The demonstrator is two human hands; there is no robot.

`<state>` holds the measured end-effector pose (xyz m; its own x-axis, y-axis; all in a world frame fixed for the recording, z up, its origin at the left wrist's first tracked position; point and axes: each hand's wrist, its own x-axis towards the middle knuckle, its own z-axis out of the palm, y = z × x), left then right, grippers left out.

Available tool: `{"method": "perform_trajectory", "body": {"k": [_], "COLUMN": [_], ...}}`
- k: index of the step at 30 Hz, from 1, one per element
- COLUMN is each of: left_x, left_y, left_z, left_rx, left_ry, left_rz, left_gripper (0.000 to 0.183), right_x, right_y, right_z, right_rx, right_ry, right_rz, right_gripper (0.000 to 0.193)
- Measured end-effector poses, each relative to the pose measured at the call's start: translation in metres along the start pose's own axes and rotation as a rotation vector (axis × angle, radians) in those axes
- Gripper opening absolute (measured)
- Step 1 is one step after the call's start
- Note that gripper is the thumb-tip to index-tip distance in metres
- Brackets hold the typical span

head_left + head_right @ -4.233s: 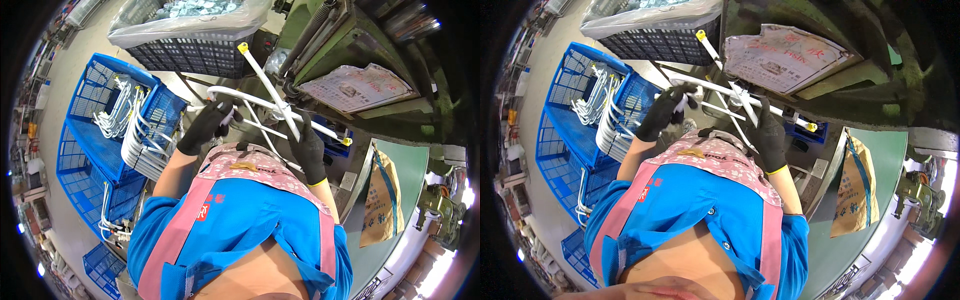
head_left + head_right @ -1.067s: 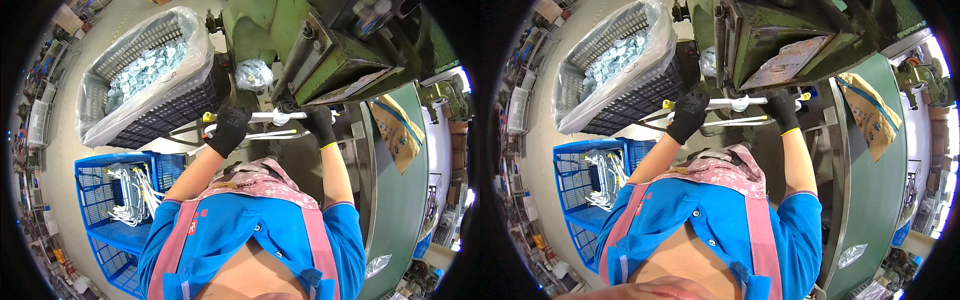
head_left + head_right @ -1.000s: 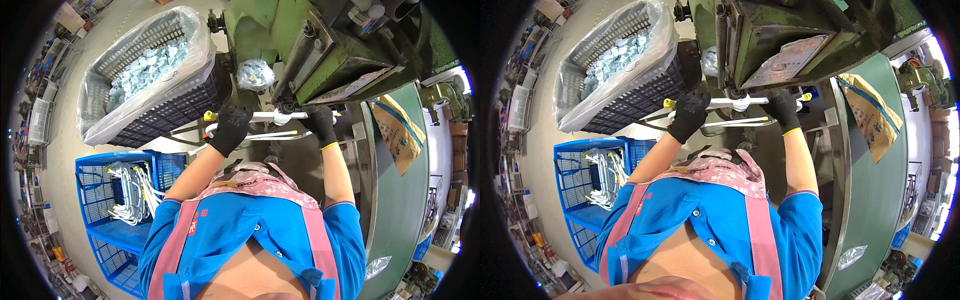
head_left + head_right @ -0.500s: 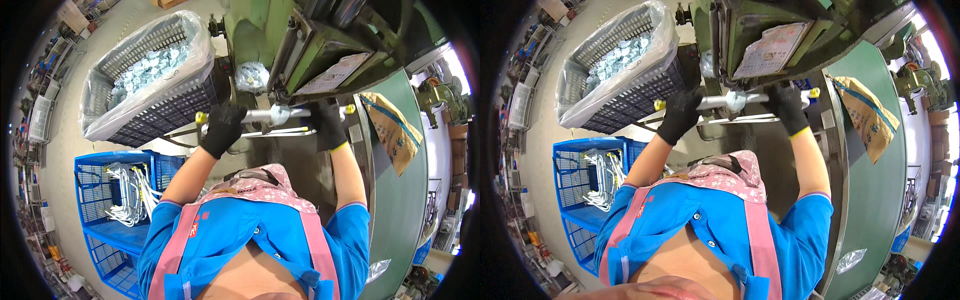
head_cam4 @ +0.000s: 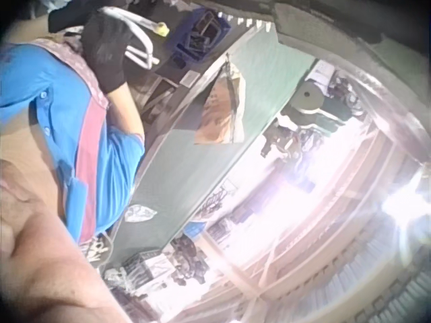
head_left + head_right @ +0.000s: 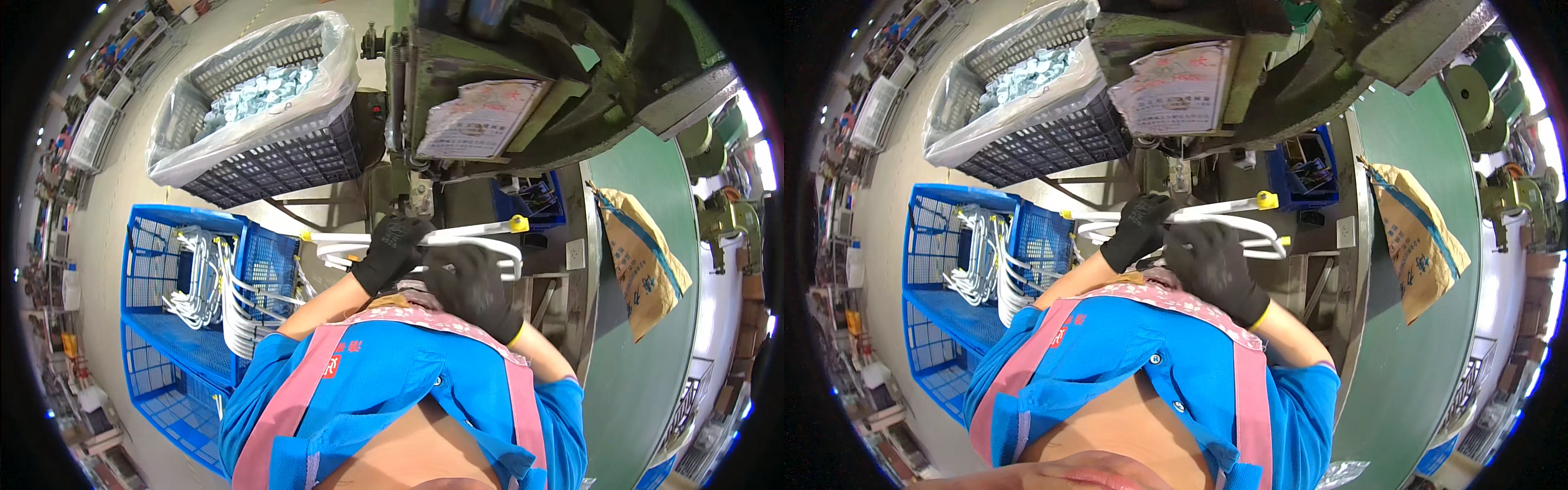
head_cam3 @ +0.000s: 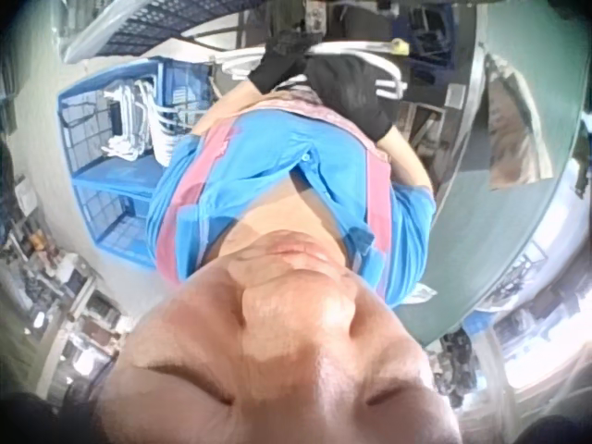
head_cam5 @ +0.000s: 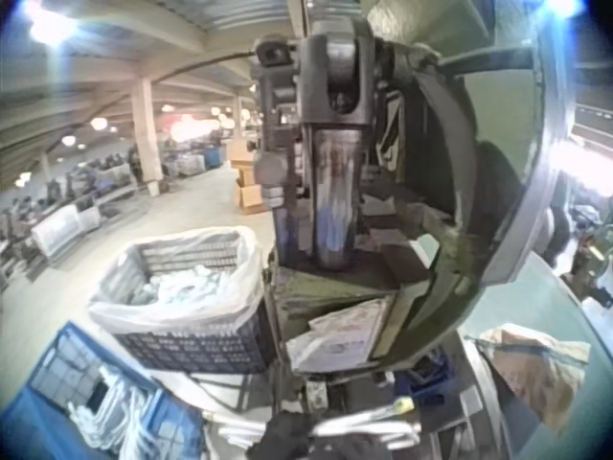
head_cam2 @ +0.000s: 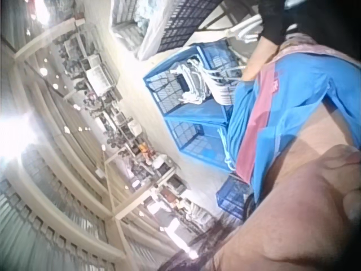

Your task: The person repeatedly picks white plastic hanger frames from a blue crate, attaches small light-blue plastic clips to the ends, and places the assembled hangers into a large bin. The process is repeated continuously throughout the clip.

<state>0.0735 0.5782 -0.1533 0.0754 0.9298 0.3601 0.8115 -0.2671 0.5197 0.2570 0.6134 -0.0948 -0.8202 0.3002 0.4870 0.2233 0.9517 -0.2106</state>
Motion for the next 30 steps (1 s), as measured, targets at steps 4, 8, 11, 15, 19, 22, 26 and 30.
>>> {"method": "perform_trajectory", "body": {"k": [4,8,11,15,19,22,26,30], "left_x": [-0.004,-0.018,-0.031,-0.063,-0.095,-0.113,-0.136,-0.173], "left_y": [0.007,0.010,0.005,0.007,-0.006,-0.028,-0.072,-0.147], "left_z": [0.010,-0.019,-0.052,-0.080,-0.089,-0.090,-0.080,-0.049], "left_rx": [-0.055,-0.129,-0.189,-0.592,-0.696,-0.743,-0.764,-0.780], "left_ry": [0.288,0.185,0.214,0.367,0.506,0.535,0.697,0.958], "left_rz": [-0.122,-0.184,0.034,-0.076,-0.053,-0.004,-0.240,-0.628], "left_gripper": [0.017,0.017,0.012,0.012,0.022,0.025,0.022,0.020], "right_x": [-0.089,-0.205,-0.262,-0.258,-0.210,-0.191,-0.169,-0.135], "right_y": [0.023,0.076,0.097,0.123,0.148,0.142,0.129,0.118], "right_z": [0.013,0.031,0.043,0.042,0.045,0.046,0.049,0.062], "right_rx": [0.632,0.419,0.374,0.743,0.832,0.810,0.663,0.489], "right_ry": [-0.295,-0.444,-0.731,-0.099,0.005,0.031,-0.096,-0.269], "right_rz": [0.319,0.623,0.884,0.859,0.932,0.687,0.616,0.504], "right_gripper": [0.019,0.036,0.040,0.041,0.038,0.024,0.025,0.026]}}
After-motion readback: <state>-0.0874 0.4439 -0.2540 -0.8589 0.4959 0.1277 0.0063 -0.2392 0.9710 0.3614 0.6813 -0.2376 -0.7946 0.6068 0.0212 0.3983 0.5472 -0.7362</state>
